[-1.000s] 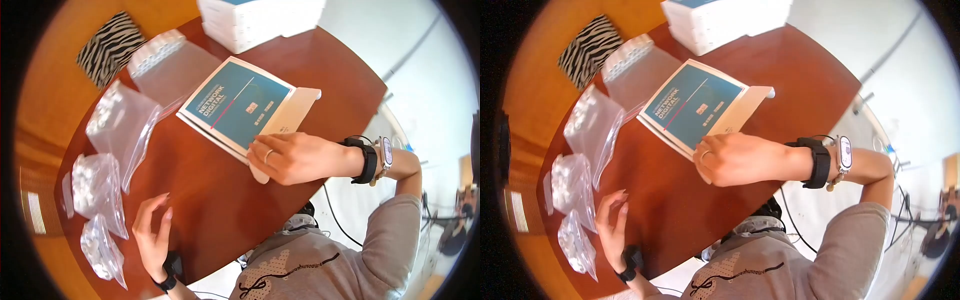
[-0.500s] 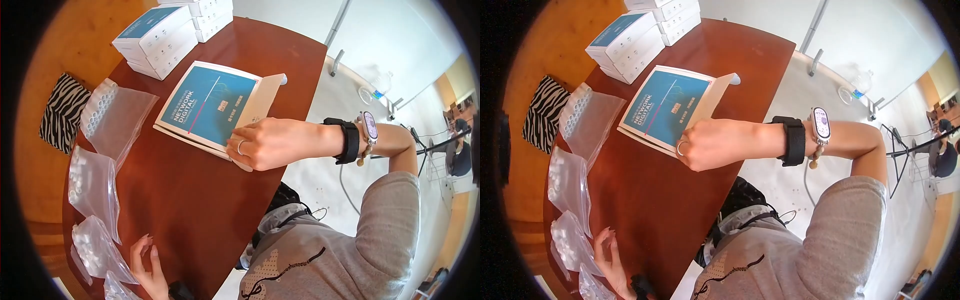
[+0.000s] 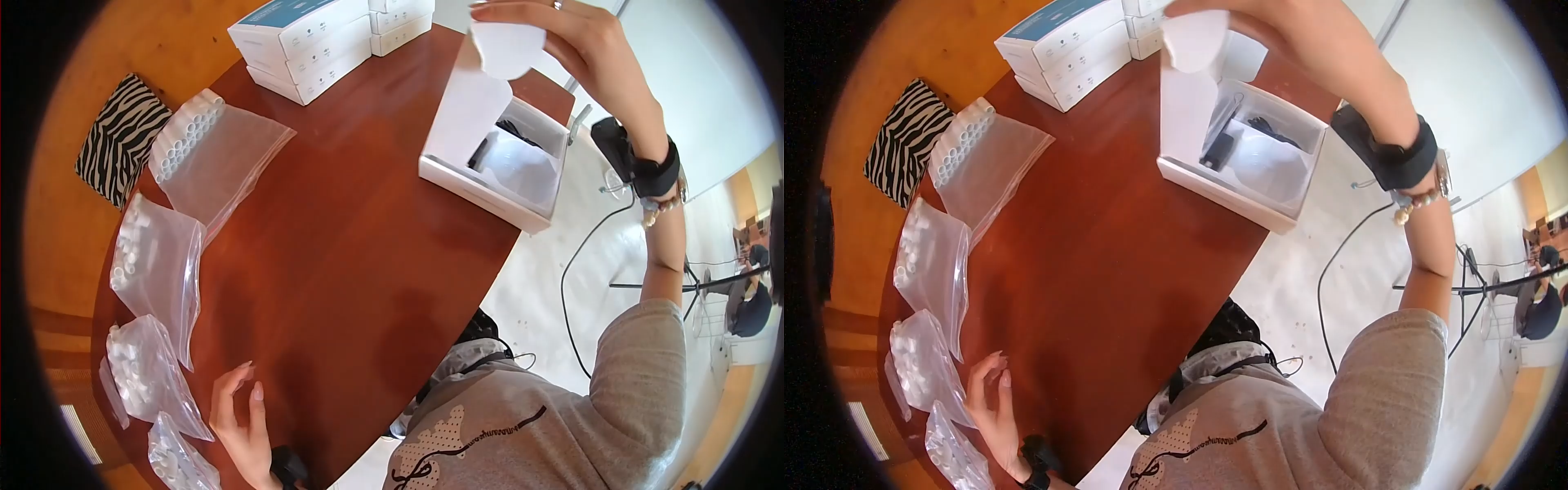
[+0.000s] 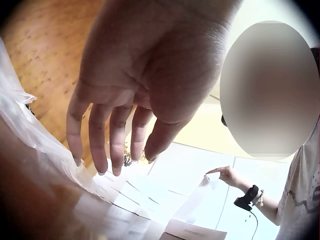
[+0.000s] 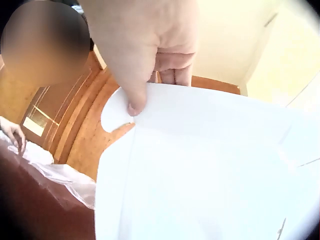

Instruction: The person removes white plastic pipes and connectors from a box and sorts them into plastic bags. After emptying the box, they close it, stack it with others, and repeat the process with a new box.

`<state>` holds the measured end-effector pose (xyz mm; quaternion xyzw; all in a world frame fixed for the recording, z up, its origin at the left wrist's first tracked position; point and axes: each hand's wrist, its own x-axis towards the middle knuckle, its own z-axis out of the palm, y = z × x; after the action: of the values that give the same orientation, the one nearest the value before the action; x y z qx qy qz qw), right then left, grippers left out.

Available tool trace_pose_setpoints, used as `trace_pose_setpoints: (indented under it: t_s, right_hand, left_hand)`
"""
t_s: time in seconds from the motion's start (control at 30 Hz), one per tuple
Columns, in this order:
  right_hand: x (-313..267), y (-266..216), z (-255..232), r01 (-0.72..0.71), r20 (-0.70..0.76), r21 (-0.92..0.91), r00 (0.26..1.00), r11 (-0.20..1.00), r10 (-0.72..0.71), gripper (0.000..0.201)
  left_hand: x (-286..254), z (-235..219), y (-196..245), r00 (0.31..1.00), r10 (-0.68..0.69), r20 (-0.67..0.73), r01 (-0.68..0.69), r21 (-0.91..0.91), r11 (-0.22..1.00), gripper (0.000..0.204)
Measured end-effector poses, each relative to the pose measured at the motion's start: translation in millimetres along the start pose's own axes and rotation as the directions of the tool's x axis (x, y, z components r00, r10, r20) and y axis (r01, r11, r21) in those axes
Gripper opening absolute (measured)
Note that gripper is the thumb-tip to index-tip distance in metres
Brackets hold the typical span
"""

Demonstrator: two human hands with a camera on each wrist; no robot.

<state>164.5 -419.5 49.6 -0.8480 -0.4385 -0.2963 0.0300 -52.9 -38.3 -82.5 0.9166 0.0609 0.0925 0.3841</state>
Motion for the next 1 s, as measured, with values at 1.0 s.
trace_pose_setpoints:
  t_s: [1.0]
  right_hand:
    - [147,-226,177,0.219,0.034,0.771,0.923,0.598,-0.382,0.020]
  left_hand:
    - [6,-50,-65,0.288,-0.362,-0.887,-0.134,-0.411,0.902,0.062]
